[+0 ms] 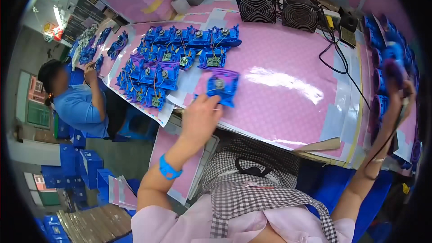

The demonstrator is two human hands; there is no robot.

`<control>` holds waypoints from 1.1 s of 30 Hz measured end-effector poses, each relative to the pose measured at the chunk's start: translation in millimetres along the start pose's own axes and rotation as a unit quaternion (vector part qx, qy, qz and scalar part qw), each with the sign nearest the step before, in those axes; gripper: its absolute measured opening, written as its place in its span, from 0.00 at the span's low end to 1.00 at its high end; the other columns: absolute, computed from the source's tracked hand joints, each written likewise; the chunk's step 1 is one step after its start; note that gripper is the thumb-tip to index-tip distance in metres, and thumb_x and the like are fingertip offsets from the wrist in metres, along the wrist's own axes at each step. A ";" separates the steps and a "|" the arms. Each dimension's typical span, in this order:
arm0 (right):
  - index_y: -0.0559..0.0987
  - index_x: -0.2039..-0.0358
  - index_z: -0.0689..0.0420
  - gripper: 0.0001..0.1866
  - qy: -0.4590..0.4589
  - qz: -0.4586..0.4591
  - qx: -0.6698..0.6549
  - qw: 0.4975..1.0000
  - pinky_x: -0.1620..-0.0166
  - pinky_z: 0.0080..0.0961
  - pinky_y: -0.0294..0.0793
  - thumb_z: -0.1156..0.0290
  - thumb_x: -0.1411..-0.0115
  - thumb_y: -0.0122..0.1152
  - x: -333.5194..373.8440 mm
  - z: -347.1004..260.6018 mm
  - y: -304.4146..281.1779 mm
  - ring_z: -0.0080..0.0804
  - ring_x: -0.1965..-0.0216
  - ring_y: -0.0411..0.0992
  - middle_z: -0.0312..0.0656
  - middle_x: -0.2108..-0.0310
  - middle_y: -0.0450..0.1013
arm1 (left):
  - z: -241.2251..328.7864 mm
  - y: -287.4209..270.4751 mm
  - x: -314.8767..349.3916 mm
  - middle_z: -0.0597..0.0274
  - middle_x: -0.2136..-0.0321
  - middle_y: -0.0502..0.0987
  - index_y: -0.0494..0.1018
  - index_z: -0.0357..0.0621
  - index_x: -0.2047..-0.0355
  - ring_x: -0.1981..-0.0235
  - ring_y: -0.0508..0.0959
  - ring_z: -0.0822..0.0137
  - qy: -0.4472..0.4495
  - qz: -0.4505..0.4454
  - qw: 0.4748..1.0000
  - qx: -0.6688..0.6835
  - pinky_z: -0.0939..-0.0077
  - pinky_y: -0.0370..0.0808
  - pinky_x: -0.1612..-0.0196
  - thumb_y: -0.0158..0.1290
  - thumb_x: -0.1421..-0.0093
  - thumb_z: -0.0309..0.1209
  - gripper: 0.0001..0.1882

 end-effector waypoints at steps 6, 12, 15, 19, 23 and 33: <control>0.71 0.59 0.58 0.18 0.240 -0.313 -0.296 0.870 0.55 0.24 0.75 0.84 0.50 0.63 111.1 -166.4 47.6 0.31 0.56 0.73 0.46 0.56 0.75 | -77.4 -31.5 22.8 0.53 0.71 0.74 0.77 0.46 0.62 0.70 0.77 0.50 -0.080 -0.026 0.992 -0.093 0.58 0.75 0.66 0.56 0.46 0.32 0.11; 0.73 0.60 0.60 0.17 0.270 -0.473 -0.213 0.811 0.63 0.21 0.80 0.83 0.51 0.65 144.7 -206.1 52.7 0.27 0.61 0.77 0.43 0.59 0.77 | -53.1 -45.6 -3.0 0.54 0.74 0.73 0.78 0.41 0.63 0.77 0.72 0.56 0.000 0.127 0.990 -0.054 0.62 0.69 0.74 0.61 0.48 0.27 0.11; 0.74 0.61 0.60 0.17 0.225 -0.463 -0.224 0.828 0.67 0.19 0.79 0.79 0.52 0.69 132.2 -207.1 65.2 0.25 0.68 0.78 0.40 0.67 0.77 | -39.2 -47.9 13.4 0.64 0.82 0.70 0.78 0.36 0.76 0.82 0.65 0.75 -0.175 0.131 0.953 0.210 0.74 0.61 0.77 0.61 0.46 0.25 0.05; 0.74 0.63 0.60 0.18 0.181 -0.456 -0.257 0.833 0.73 0.17 0.75 0.76 0.53 0.71 126.8 -223.0 76.7 0.23 0.73 0.77 0.41 0.70 0.77 | 36.8 -1.7 -17.2 0.59 0.78 0.74 0.77 0.34 0.75 0.78 0.71 0.68 -0.067 0.024 0.940 0.335 0.73 0.67 0.73 0.62 0.47 0.31 0.10; 0.75 0.67 0.58 0.15 0.144 -0.448 -0.257 0.844 0.73 0.19 0.73 0.76 0.54 0.71 130.1 -234.7 61.7 0.22 0.77 0.76 0.37 0.77 0.74 | 68.5 44.1 -38.4 0.55 0.79 0.75 0.76 0.33 0.76 0.77 0.73 0.66 0.021 -0.032 0.967 0.252 0.72 0.68 0.73 0.63 0.49 0.32 0.12; 0.74 0.72 0.59 0.16 0.107 -0.389 -0.096 0.910 0.78 0.26 0.68 0.63 0.49 0.70 115.0 -186.7 105.8 0.34 0.83 0.73 0.44 0.75 0.78 | 42.3 43.3 11.5 0.56 0.84 0.72 0.72 0.35 0.82 0.83 0.70 0.64 -0.002 -0.045 0.978 0.206 0.70 0.65 0.79 0.65 0.51 0.30 0.14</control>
Point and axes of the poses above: each hand's wrist, its own x-axis away from the middle knuckle, its own y-axis out of the palm, z = x × y, the point moved 7 cm from there along -x, towards the middle knuckle
